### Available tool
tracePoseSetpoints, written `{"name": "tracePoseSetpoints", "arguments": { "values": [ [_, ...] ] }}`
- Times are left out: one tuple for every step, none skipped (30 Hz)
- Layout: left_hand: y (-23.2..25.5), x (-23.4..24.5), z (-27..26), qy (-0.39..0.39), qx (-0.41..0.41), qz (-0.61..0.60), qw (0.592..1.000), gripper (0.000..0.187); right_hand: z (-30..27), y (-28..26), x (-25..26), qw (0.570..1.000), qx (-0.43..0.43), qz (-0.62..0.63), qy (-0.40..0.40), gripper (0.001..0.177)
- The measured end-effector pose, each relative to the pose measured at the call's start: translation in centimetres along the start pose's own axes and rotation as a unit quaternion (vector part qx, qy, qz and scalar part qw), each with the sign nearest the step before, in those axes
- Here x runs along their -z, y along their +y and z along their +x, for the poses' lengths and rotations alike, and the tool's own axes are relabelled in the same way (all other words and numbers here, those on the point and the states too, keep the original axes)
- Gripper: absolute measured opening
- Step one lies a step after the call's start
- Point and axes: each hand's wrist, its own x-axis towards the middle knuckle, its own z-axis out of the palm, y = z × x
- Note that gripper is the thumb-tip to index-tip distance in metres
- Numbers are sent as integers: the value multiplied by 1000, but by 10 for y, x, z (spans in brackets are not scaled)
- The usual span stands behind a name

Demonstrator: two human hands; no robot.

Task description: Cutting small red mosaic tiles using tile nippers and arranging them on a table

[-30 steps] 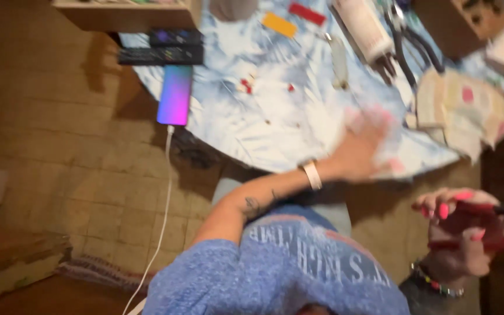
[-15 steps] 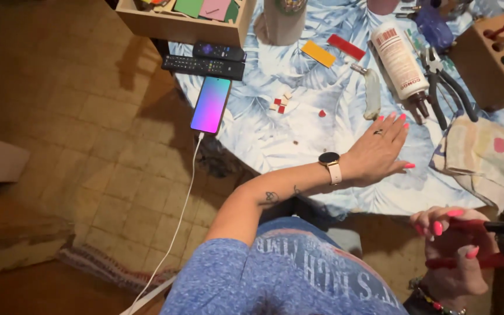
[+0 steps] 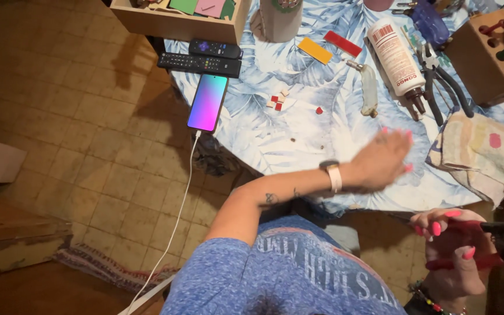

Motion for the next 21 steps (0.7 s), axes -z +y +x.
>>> {"name": "tracePoseSetpoints", "arguments": {
  "values": [
    [7, -17, -7, 1, 0, 0, 1000, 57, 1, 0, 0, 1000, 1, 0, -1, 39],
    [13, -34, -15, -72, -72, -98, 990, 59, 1, -1, 0, 1000, 0, 6, -7, 37],
    [20, -52, -23, -144, -142, -194, 960, 67, 0, -1, 0, 1000, -2, 13, -14, 36],
    [29, -63, -29, -145, -141, -196, 960, 67, 0, -2, -1, 1000, -3, 13, -13, 36],
    [37, -73, -35, -213, -223, -326, 894, 49, 0, -3, -2, 1000, -11, -6, -2, 38],
    [49, -86, -42, -275, -297, -451, 796, 32, -2, -7, -3, 999, -23, -28, 10, 40],
    [46, -79, -45, -274, -296, -457, 793, 32, 0, -5, -3, 999, -29, -31, 12, 40],
    [45, -74, -48, -231, -289, -420, 829, 38, 0, -4, -2, 999, 5, -34, 4, 37],
    [44, -70, -51, -186, -279, -382, 861, 44, 0, -2, -1, 999, 40, -36, -3, 35],
    [42, -60, -54, -187, -278, -389, 858, 44, 4, 3, 8, 999, 34, -40, -1, 35],
    [41, -50, -57, -177, -276, -333, 884, 46, 7, 8, 16, 998, 32, -27, -47, 29],
    [34, -37, -56, -165, -273, -269, 909, 49, 16, 16, 24, 995, 36, -11, -97, 26],
    [28, -24, -61, -163, -273, -269, 909, 49, 16, 24, 25, 994, 35, -11, -99, 26],
    [22, -11, -67, -139, -269, -269, 914, 50, 16, 33, 26, 997, 20, -55, -44, 34],
    [16, 2, -73, -116, -266, -268, 919, 51, 15, 42, 27, 995, 4, -99, 10, 42],
    [8, 10, -80, -115, -264, -268, 919, 51, 22, 52, 32, 995, 2, -99, 8, 42],
    [1, 19, -88, -94, -227, -266, 932, 47, 29, 61, 37, 990, -1, -141, 27, 38],
    [-7, 27, -95, -73, -190, -264, 943, 44, 35, 71, 41, 982, -5, -184, 46, 33],
    [-16, 36, -102, -72, -188, -265, 943, 44, 40, 75, 38, 982, -7, -185, 44, 33],
    [-26, 46, -109, -4, -152, -223, 963, 46, 46, 80, 35, 981, 0, -188, 39, 36],
    [-35, 56, -116, 64, -115, -178, 975, 49, 53, 84, 32, 981, 7, -191, 35, 40]
  ]
}}
